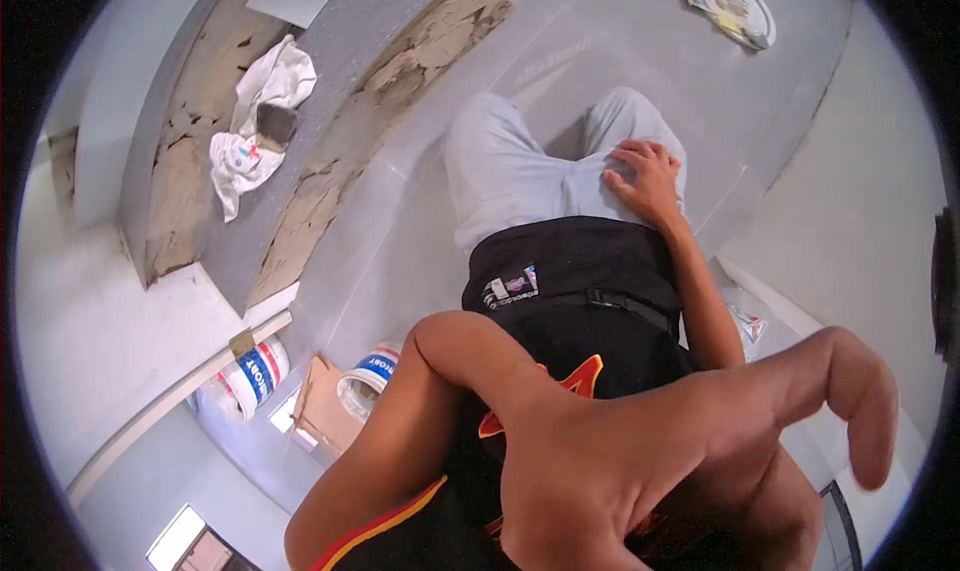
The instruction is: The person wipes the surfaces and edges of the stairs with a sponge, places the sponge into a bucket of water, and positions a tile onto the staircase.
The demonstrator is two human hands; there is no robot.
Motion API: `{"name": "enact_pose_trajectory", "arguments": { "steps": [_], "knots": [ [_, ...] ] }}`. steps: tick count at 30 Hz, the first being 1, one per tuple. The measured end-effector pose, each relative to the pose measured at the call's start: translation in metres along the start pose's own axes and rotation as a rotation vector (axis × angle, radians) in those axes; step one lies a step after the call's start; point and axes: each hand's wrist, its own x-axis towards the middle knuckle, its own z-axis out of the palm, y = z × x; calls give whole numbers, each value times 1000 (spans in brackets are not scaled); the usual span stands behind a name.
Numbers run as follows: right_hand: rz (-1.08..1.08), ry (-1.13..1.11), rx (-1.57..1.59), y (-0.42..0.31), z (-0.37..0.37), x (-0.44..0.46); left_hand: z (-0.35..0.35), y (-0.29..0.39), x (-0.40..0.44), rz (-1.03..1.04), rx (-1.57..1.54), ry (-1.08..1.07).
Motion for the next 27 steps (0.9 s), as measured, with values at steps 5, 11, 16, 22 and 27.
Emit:
{"name": "enact_pose_trajectory", "arguments": {
  "steps": [5, 11, 16, 22, 27],
  "knots": [
    [-3, -2, -18, 0, -4, 2, -10, 7, -8, 62, 168, -150],
    [-33, -7, -4, 14, 8, 0, -38, 122, -70, -288, 1450, -69],
    [-148, -18, 56, 7, 6, 4, -141, 185, -246, -10, 2919, 1162],
    [-115, -51, -55, 29, 23, 12, -179, 163, -339, 915, 1674, 1681],
    [-63, -76, -67, 32, 20, 23, -150, 206, -317, 1014, 1733, 1704]
  ]
}}
